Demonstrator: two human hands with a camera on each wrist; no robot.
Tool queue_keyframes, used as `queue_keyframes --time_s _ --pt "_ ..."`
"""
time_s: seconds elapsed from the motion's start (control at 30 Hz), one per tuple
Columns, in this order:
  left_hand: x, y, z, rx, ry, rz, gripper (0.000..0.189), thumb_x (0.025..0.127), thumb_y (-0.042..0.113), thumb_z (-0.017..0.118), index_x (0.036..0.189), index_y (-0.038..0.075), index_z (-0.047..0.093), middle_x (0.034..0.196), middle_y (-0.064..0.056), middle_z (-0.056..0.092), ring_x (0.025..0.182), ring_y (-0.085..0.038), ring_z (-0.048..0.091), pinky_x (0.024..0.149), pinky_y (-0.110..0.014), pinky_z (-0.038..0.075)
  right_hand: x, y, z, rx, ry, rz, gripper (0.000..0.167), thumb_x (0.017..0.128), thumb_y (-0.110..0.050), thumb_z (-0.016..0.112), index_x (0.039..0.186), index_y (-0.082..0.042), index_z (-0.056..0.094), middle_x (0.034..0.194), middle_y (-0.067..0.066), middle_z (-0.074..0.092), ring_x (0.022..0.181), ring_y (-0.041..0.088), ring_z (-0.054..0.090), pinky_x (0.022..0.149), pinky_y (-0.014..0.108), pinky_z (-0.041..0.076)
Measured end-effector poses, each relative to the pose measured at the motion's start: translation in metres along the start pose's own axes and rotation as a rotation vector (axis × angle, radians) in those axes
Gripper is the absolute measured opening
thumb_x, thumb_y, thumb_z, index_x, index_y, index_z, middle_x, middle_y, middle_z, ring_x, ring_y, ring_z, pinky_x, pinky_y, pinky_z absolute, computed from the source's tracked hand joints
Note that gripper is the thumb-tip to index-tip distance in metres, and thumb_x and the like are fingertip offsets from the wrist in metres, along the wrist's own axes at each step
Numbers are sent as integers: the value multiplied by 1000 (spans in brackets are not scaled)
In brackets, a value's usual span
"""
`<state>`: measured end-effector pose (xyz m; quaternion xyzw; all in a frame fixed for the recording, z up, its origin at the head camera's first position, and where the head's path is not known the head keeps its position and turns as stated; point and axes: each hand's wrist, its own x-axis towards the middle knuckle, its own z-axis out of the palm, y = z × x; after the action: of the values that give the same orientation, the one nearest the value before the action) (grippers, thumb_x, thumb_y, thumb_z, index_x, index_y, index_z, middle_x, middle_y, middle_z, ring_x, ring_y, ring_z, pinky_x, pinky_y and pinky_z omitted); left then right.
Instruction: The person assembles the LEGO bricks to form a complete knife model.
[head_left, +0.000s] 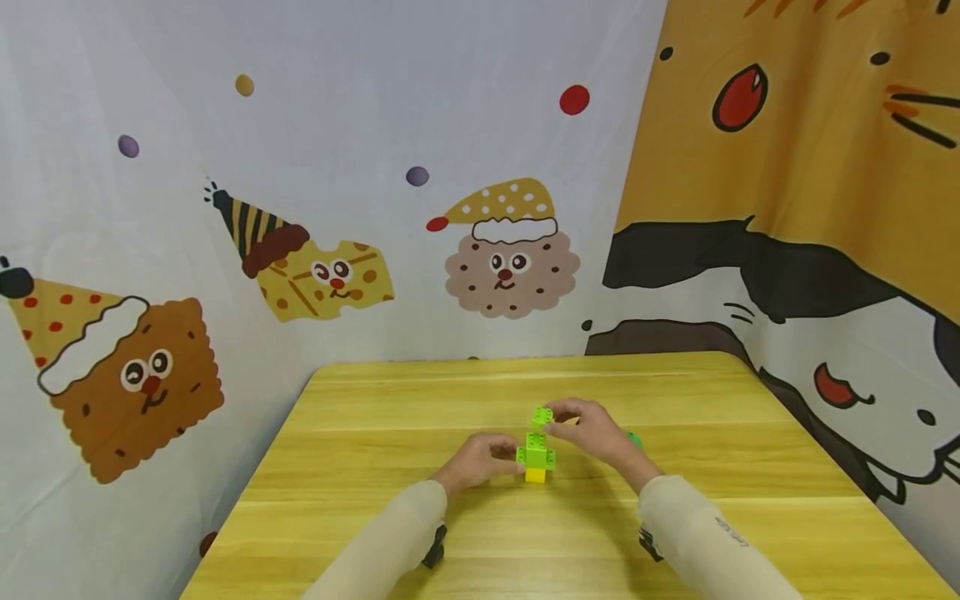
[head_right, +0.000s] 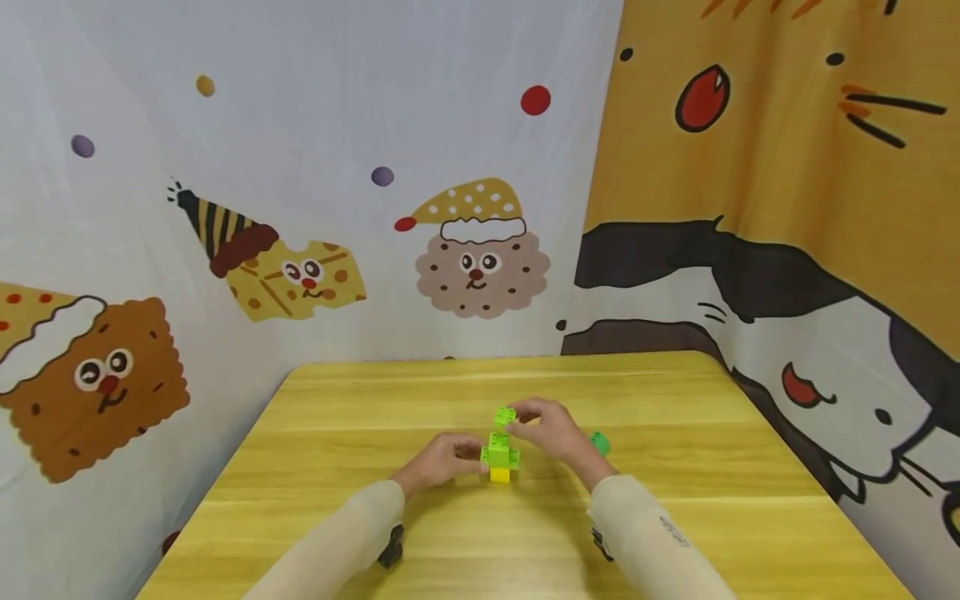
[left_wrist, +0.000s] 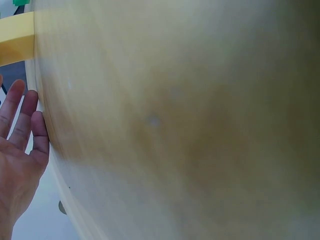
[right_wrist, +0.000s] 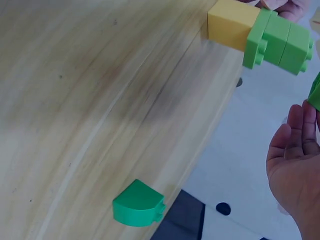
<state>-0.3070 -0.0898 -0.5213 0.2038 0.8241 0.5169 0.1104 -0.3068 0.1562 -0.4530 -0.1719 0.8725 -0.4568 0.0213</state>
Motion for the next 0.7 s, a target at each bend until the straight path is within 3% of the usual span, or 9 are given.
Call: queue_keyframes --time_s 0.23,0.7 --pt "0 1 0 2 -5 3 30 87 29 79 114 18 74 106 8 69 97 -11 62 87 -35 52 -5 -4 3 15 -57 -43 33 90 -27 76 120 -12 71 105 1 66 99 26 58 73 36 50" --pt "-2 0 0 28 8 -2 28 87 31 79 113 21 74 107 9 69 100 -12 62 90 -38 51 -5 -2 9 -76 -88 -76 32 89 -28 77 117 -14 72 102 -5 65 98 21 57 79 40 48"
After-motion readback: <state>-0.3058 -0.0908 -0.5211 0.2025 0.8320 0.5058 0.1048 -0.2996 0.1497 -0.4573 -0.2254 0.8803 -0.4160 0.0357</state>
